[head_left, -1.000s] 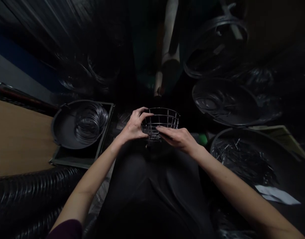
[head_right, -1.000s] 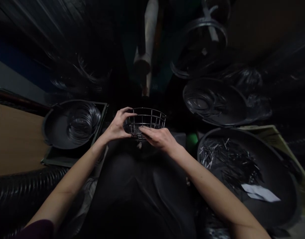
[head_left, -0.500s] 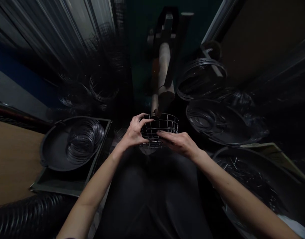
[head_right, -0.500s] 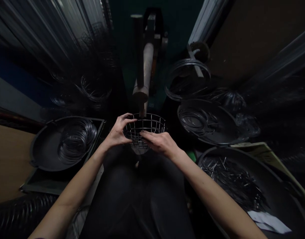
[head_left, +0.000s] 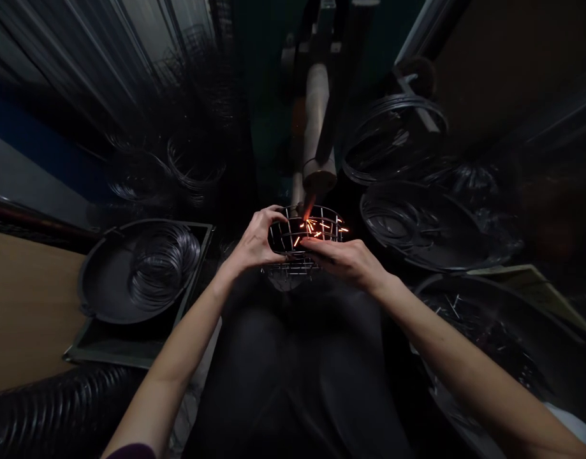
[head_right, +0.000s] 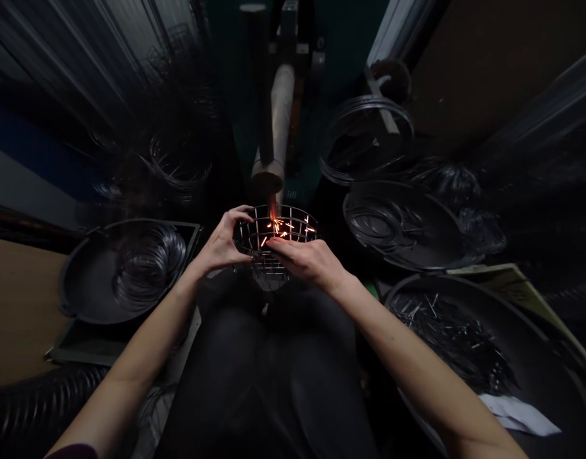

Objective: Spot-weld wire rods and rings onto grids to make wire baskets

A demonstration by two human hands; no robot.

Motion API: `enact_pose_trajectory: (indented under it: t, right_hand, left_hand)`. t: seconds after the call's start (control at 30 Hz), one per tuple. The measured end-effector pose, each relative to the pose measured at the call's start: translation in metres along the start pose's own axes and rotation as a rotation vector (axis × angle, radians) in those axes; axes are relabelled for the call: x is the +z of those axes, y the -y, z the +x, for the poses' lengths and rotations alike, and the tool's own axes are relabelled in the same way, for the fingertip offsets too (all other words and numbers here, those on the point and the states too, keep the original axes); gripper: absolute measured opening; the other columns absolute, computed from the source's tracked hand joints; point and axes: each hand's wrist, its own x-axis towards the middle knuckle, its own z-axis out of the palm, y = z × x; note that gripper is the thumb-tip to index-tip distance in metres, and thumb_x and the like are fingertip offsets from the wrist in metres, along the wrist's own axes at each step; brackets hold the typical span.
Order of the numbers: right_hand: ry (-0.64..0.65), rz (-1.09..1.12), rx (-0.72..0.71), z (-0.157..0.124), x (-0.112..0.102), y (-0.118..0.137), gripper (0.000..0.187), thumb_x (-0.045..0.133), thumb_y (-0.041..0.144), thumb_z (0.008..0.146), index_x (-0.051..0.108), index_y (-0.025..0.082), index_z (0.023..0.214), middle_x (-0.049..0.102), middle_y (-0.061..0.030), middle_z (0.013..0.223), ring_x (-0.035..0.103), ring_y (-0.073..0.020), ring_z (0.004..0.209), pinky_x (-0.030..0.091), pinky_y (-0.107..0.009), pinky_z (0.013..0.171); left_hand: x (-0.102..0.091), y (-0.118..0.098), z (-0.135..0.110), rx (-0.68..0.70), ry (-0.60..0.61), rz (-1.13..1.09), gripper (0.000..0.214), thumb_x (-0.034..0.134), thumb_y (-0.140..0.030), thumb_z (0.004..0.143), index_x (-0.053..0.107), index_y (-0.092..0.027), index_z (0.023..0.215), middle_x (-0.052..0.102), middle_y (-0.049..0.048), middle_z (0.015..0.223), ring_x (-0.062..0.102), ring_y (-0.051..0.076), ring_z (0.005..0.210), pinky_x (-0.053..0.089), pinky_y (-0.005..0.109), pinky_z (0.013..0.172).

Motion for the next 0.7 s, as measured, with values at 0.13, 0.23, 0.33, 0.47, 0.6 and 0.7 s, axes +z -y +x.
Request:
enact_pose_trajectory:
  t: [0.13,0.23,0.33,0.47,0.6,0.7]
  right_hand:
    - [-0.008,0.023,-0.003,-0.004,-0.002,0.005,0.029,0.050,0.031,0.096,0.066,0.023,0.119,0.071,-0.0014,0.115,0.071,-0.0159,0.097,0.060,-0.024,0.076]
    - [-0.130,-0.001,0.116,-0.014,-0.001,0.014,0.027,0.052,0.030,0.096,0.066,0.025,0.118,0.071,-0.0027,0.115,0.070,-0.0163,0.099,0.059,-0.026,0.083]
    - [-0.299,-0.042,0.295,-0.020,0.002,0.020,0.019,0.054,0.031,0.093,0.069,0.026,0.104,0.071,-0.0052,0.101,0.069,-0.0174,0.087,0.058,-0.030,0.078]
    - [-0.358,-0.036,0.352,-0.009,0.004,0.013,0.017,0.058,0.035,0.091,0.067,0.023,0.085,0.064,-0.0045,0.083,0.062,-0.0159,0.070,0.052,-0.028,0.064]
    - [-0.369,-0.008,0.354,0.004,0.004,0.007,0.019,0.058,0.036,0.091,0.064,0.021,0.081,0.061,-0.0040,0.081,0.057,-0.0144,0.066,0.049,-0.026,0.061]
    - [-0.355,0.005,0.367,0.007,0.003,0.008,0.021,0.057,0.037,0.091,0.064,0.021,0.080,0.060,-0.0038,0.079,0.056,-0.0146,0.065,0.047,-0.027,0.061]
  left_hand:
    - [-0.001,-0.001,0.003,-0.007,0.016,0.020,0.071,0.088,-0.035,0.054,0.051,-0.020,0.112,0.051,0.0129,0.130,0.049,0.031,0.124,0.043,0.045,0.105]
    - [-0.001,-0.001,0.004,-0.011,0.006,0.011,0.075,0.088,-0.033,0.053,0.051,-0.020,0.117,0.051,0.0121,0.130,0.050,0.030,0.124,0.043,0.044,0.106]
    - [-0.001,0.003,0.008,-0.018,0.013,-0.017,0.079,0.089,-0.035,0.052,0.052,-0.020,0.120,0.051,0.0121,0.130,0.049,0.031,0.125,0.042,0.045,0.106]
    - [-0.003,0.011,0.019,-0.040,-0.021,-0.035,0.081,0.091,-0.035,0.050,0.054,-0.019,0.120,0.051,0.0122,0.130,0.048,0.030,0.126,0.042,0.045,0.108]
    - [-0.005,0.021,0.028,-0.041,-0.015,-0.048,0.081,0.091,-0.037,0.050,0.055,-0.018,0.120,0.052,0.0124,0.129,0.049,0.030,0.125,0.041,0.045,0.108]
    - [-0.005,0.026,0.030,-0.021,-0.001,-0.062,0.082,0.091,-0.041,0.049,0.055,-0.018,0.120,0.053,0.0127,0.128,0.049,0.030,0.124,0.041,0.045,0.108]
